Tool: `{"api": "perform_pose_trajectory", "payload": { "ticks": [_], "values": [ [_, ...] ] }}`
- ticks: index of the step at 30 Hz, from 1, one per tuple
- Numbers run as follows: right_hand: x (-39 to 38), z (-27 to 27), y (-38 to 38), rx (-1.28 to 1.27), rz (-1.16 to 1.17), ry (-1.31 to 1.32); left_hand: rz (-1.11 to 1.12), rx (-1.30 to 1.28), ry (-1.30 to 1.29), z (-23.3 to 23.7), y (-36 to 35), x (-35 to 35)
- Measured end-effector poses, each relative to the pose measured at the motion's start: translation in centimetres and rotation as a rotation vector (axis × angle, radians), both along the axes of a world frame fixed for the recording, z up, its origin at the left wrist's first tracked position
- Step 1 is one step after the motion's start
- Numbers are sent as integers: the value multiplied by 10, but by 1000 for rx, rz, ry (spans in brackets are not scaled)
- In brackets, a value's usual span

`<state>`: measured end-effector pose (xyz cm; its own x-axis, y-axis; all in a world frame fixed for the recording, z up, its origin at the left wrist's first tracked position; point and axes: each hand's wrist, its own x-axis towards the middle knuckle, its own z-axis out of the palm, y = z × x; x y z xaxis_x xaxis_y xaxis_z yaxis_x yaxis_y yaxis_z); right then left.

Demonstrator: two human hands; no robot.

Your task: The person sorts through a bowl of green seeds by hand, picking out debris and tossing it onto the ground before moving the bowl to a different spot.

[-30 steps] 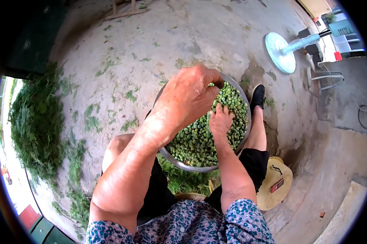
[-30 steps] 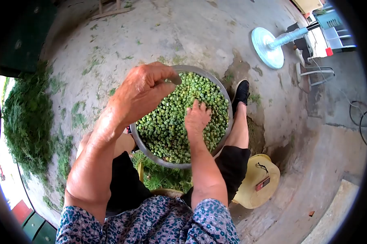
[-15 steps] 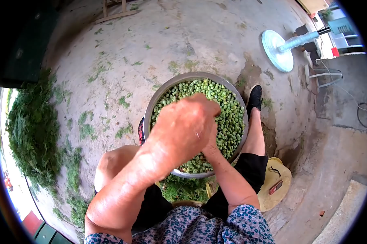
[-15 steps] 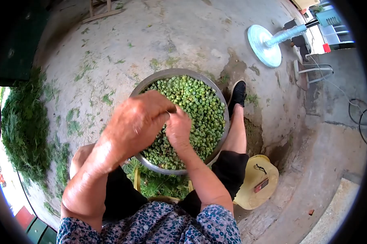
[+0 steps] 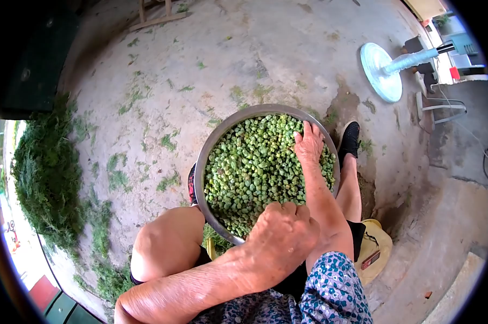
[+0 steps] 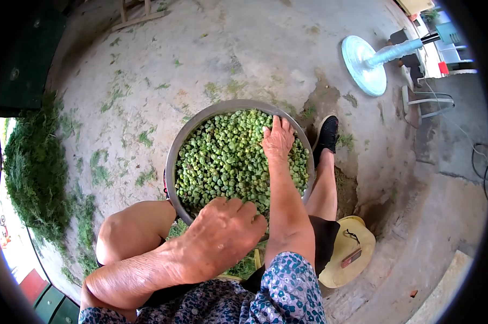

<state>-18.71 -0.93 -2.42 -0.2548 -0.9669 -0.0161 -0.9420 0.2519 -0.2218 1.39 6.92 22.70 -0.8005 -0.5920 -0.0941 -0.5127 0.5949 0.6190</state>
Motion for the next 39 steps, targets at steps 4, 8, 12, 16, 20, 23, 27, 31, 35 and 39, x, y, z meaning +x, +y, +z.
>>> {"api": "perform_pose_trajectory", "payload": {
  "ticks": [4, 8, 12, 16, 20, 23, 27, 31, 35, 39],
  "values": [
    [13, 5, -2, 128, -67, 58, -25, 4, -8, 2, -2, 0],
    [26, -4, 7, 40, -72, -27, -19, -10, 9, 2, -1, -2],
    [55, 6, 25, 70, 21, -46, -48, -27, 5, 0, 1, -2],
    [82, 20, 47, 10, 98, -44, -27, -42, 18, -3, 5, -6],
    [111, 49, 74, 265, 148, -189, -6, -54, 94, -6, 9, -7],
    [119, 41, 107, 132, 354, -152, -18, -39, 74, -4, 9, -8],
    [112, 53, 109, 9, 272, -390, -16, -59, 54, -8, 13, -7],
    [77, 35, 67, -240, 99, -419, -27, -65, 39, -9, 11, -8],
    [34, 12, 15, -130, -71, -403, -50, -2, 1, -4, 8, -8],
    [31, -10, -15, -114, -64, -271, -35, -20, -12, -3, 8, -9]
  ]
}}
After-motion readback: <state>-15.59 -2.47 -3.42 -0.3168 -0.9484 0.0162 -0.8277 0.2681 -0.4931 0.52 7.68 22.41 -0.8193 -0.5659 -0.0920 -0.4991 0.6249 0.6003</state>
